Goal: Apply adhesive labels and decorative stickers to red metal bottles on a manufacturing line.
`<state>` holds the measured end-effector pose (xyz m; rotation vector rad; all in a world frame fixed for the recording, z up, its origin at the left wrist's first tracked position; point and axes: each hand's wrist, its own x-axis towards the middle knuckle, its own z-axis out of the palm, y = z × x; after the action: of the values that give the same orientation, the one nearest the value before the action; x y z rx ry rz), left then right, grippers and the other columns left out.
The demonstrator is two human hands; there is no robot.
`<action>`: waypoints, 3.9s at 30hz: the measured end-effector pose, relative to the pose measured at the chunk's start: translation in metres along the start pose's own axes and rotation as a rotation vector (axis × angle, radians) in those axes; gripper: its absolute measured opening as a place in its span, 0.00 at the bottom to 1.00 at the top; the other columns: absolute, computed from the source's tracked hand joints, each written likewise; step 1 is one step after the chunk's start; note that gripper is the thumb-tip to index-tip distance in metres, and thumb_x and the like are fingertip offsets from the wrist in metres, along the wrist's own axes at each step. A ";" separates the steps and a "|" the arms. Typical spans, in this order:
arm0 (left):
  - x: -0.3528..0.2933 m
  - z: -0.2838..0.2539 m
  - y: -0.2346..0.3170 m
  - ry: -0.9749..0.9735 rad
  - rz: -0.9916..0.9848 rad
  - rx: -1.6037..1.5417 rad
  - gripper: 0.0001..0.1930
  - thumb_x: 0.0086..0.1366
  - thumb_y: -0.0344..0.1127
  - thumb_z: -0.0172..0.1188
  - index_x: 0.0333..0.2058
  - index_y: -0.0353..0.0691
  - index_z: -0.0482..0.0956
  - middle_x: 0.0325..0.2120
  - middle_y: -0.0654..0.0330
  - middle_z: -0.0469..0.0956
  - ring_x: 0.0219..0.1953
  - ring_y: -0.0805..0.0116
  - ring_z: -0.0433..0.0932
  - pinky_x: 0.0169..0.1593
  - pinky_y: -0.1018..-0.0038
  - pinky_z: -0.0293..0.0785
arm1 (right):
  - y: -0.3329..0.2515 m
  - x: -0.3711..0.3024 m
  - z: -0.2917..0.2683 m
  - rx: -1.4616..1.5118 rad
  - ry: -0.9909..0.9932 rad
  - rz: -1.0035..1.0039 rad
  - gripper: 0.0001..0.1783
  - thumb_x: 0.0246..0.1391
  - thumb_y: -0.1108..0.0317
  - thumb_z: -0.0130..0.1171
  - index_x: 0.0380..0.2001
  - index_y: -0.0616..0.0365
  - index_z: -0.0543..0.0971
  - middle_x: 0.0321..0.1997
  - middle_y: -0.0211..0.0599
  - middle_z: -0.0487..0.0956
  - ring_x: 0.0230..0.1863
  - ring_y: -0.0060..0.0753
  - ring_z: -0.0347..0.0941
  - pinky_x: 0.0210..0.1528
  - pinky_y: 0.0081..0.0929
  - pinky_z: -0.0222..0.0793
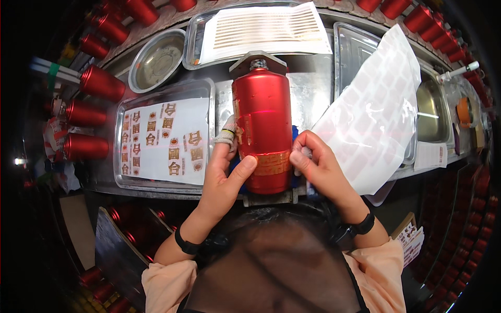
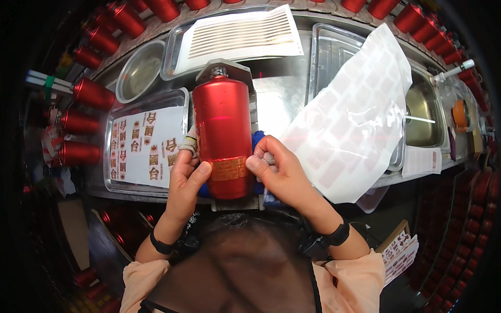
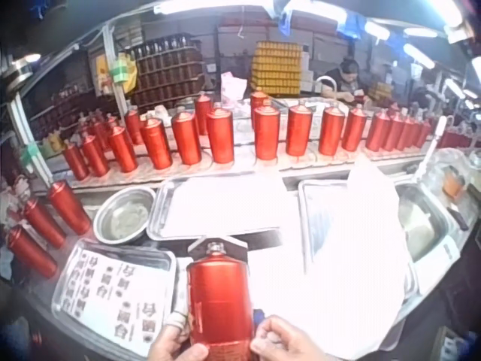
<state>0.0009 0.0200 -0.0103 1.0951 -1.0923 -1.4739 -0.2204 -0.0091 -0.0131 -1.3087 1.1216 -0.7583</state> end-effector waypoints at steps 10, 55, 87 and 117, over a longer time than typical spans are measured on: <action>0.005 0.020 0.013 0.110 -0.077 0.210 0.40 0.64 0.38 0.65 0.68 0.28 0.55 0.56 0.50 0.73 0.55 0.65 0.75 0.60 0.69 0.70 | 0.002 -0.003 -0.002 0.130 -0.040 0.054 0.17 0.59 0.58 0.67 0.34 0.54 0.70 0.27 0.20 0.66 0.28 0.13 0.60 0.29 0.17 0.60; -0.006 0.001 -0.004 -0.008 0.071 0.024 0.41 0.70 0.35 0.60 0.71 0.27 0.46 0.68 0.47 0.59 0.70 0.61 0.60 0.71 0.67 0.53 | 0.003 -0.012 0.006 0.071 0.021 0.048 0.13 0.61 0.63 0.66 0.31 0.55 0.71 0.27 0.18 0.68 0.30 0.11 0.60 0.33 0.14 0.58; -0.012 -0.004 -0.005 0.006 0.119 0.001 0.42 0.69 0.34 0.62 0.72 0.28 0.46 0.68 0.48 0.60 0.71 0.60 0.58 0.71 0.69 0.54 | -0.029 -0.019 -0.001 0.464 0.366 0.200 0.08 0.61 0.68 0.59 0.40 0.59 0.75 0.36 0.31 0.76 0.37 0.17 0.70 0.44 0.18 0.67; -0.001 0.014 0.000 0.110 0.026 -0.094 0.35 0.71 0.37 0.60 0.69 0.29 0.54 0.61 0.52 0.69 0.60 0.67 0.71 0.64 0.71 0.64 | -0.012 -0.022 0.004 0.151 0.562 -0.154 0.13 0.59 0.72 0.65 0.42 0.63 0.72 0.37 0.32 0.78 0.35 0.20 0.73 0.39 0.22 0.72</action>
<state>-0.0129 0.0222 -0.0074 1.0789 -0.9477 -1.4133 -0.2215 0.0109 0.0021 -1.0890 1.3769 -1.3546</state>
